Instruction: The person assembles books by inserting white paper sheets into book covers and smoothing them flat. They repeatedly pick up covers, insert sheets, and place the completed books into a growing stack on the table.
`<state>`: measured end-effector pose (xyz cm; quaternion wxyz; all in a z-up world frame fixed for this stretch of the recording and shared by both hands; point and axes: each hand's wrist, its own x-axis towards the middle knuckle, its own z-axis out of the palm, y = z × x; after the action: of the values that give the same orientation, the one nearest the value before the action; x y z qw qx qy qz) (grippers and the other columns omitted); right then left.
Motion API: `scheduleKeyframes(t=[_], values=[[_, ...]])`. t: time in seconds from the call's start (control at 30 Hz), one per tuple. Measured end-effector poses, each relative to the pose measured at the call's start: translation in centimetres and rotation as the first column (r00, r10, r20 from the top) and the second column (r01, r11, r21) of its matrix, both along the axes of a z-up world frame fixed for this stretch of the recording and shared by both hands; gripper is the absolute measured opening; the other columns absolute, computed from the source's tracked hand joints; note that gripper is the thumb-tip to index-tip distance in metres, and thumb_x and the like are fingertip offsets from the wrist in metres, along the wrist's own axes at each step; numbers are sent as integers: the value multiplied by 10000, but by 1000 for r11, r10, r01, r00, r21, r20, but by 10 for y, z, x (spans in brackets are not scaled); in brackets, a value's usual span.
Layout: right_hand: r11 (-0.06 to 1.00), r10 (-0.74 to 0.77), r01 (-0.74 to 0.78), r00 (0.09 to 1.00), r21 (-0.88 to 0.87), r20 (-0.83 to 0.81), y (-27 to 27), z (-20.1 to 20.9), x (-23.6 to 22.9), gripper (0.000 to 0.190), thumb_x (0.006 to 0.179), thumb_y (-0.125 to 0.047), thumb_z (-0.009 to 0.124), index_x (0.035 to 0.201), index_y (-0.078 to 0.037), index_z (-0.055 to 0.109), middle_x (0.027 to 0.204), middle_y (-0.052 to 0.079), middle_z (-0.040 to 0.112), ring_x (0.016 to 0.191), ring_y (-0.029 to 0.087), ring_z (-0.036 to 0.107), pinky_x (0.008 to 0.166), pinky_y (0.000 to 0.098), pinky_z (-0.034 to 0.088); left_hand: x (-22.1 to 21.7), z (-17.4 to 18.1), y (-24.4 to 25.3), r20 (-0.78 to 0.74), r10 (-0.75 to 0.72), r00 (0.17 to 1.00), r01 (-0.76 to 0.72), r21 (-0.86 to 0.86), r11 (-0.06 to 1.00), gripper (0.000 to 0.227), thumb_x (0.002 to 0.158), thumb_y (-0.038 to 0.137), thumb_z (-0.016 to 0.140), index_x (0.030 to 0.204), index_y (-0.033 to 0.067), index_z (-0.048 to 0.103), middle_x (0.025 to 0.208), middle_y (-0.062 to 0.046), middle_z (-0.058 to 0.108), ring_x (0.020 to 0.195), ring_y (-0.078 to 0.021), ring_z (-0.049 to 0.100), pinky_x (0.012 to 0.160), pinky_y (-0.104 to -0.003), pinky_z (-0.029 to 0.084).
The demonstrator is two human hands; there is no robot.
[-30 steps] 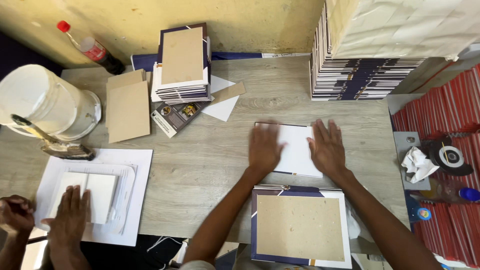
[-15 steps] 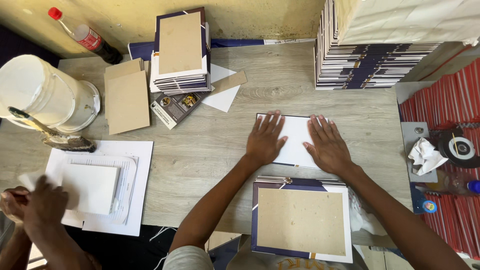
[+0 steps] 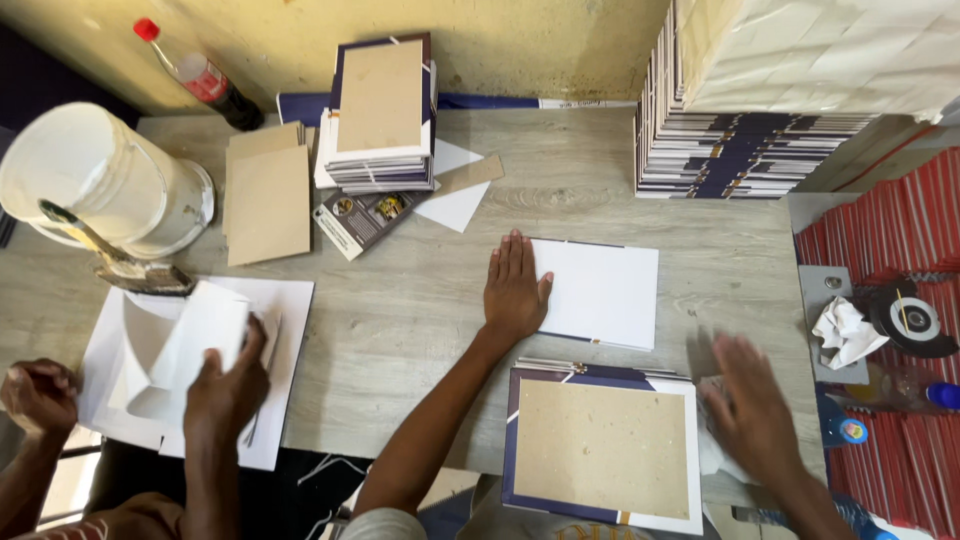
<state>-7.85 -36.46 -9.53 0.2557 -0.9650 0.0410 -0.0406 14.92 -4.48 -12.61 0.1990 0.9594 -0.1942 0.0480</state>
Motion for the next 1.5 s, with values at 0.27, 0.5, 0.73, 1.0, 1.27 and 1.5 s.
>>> scheduleKeyframes(t=[0.27, 0.5, 0.73, 1.0, 1.27, 1.5], values=[[929, -152, 45, 951, -368, -268, 15, 24, -14, 681, 809, -167, 790, 1440, -38, 571, 1668, 225, 505, 1615, 504, 394, 1361, 560, 332, 11, -7, 9, -181, -59, 982, 57, -22, 998, 874, 1100, 589, 114, 1697, -49, 89, 1807, -234, 34, 1688, -344, -4, 1369, -480, -30], [965, -245, 251, 967, -81, 72, -9, 10, -3, 344, 1159, -152, 506, 1397, 53, 645, 1589, 325, 606, 1561, 546, 451, 1288, 664, 310, 6, 10, 19, -247, -63, 967, -8, -277, 961, 971, 1052, 670, 259, 1708, -15, 52, 1815, -212, 51, 1695, -321, 25, 1370, -462, -3], [972, -192, 174, 977, 160, 99, 7, 38, 20, 567, 1121, -291, 556, 1564, 63, 576, 1619, 330, 535, 1566, 474, 419, 1190, 618, 394, -15, 25, 40, -590, -63, 805, -546, -779, 309, 724, 1029, 501, 536, 1632, 115, 431, 1701, -107, 454, 1588, -259, 405, 1298, -415, 320], [996, -74, 79, 987, -31, 139, 19, -2, 25, 488, 1084, -236, 586, 1490, 33, 625, 1594, 281, 586, 1553, 512, 453, 1327, 617, 256, -61, 37, 79, -701, -133, 701, -702, -711, 48, 511, 1047, 281, 593, 1471, -4, 601, 1398, -156, 704, 1253, -244, 696, 1125, -366, 577], [942, -211, 142, 954, 303, 211, 21, -2, 55, 273, 1133, -120, 608, 1326, -47, 787, 1274, 166, 774, 1233, 318, 695, 1042, 463, 540, -61, 56, 63, -742, -50, 669, -682, -638, 358, 526, 995, 325, 611, 1481, 126, 633, 1496, -63, 679, 1399, -168, 616, 1168, -311, 462], [934, -214, 137, 954, 331, 210, 13, -13, 56, 247, 1124, -60, 614, 1294, -22, 789, 1292, 164, 770, 1254, 305, 693, 1101, 436, 523, -5, 35, 159, 42, 690, 723, -608, -438, 663, 290, 926, 96, 752, 1205, 99, 677, 1203, -83, 727, 1085, -311, 625, 926, -425, 493]])
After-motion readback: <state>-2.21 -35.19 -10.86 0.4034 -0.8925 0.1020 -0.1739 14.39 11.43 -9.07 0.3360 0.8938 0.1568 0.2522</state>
